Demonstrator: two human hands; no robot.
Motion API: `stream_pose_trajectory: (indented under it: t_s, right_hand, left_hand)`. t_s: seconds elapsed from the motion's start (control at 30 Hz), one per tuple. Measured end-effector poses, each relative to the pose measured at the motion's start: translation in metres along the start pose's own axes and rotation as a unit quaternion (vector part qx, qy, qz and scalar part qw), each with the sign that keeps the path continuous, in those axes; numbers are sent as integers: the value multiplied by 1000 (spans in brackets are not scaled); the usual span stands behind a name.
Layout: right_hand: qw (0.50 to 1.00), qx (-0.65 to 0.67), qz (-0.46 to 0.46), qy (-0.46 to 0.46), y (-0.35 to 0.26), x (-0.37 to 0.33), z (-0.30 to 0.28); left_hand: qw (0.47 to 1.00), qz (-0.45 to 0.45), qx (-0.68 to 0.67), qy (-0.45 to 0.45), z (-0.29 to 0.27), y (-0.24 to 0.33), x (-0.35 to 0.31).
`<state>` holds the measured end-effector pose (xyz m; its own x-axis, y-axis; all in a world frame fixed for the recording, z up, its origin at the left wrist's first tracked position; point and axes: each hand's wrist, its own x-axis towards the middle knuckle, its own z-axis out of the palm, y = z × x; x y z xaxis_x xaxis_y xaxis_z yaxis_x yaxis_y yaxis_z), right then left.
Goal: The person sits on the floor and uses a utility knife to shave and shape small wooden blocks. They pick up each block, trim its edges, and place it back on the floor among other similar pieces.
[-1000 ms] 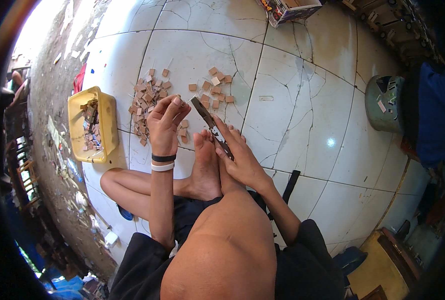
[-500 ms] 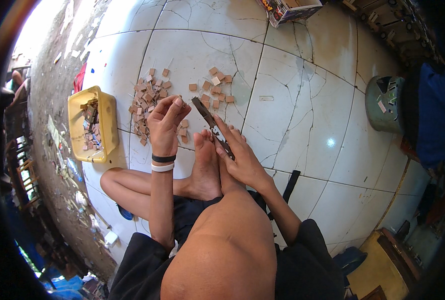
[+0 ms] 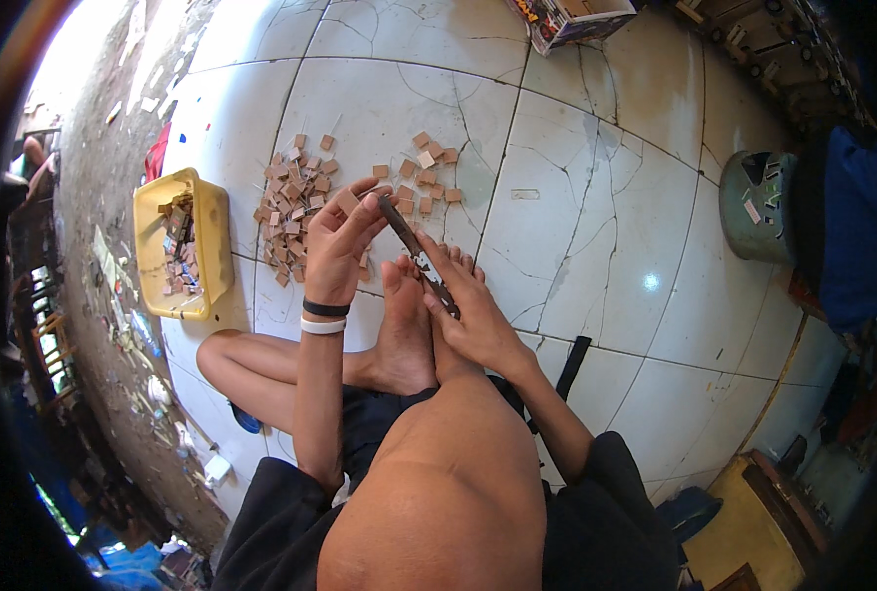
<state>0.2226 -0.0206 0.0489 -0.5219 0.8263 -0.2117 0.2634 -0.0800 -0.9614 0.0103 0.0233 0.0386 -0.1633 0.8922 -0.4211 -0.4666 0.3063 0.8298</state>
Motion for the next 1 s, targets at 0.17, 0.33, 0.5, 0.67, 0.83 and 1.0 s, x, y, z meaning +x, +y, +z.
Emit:
stream_pose_trajectory:
  t_s: [0.17,0.33,0.5,0.67,0.83,1.0]
  right_hand:
    - [999,-12,-19,-27,14,-8,-2]
    - [789,566,146,-187,23,-18,-7]
    - [748,619,179,-161,28,-17,0]
    - [916,375,111,-93,36,-4,0]
    - [928,311,203,-33,24,-1,-19]
    - [877,416,239,-25,0,-5,-29]
  left_hand:
    - [991,-64,-86,-79,-12,-7,6]
    - [979,-102,-121,-130,-23,-11,12]
    - [983,-103,-134,-70,-15,-8,9]
    - [989,-41,-135,-32,-19,-13,12]
    - [998,17,-59,-18,-26,-13,14]
    - [999,39,23,-22,-16,-9,7]
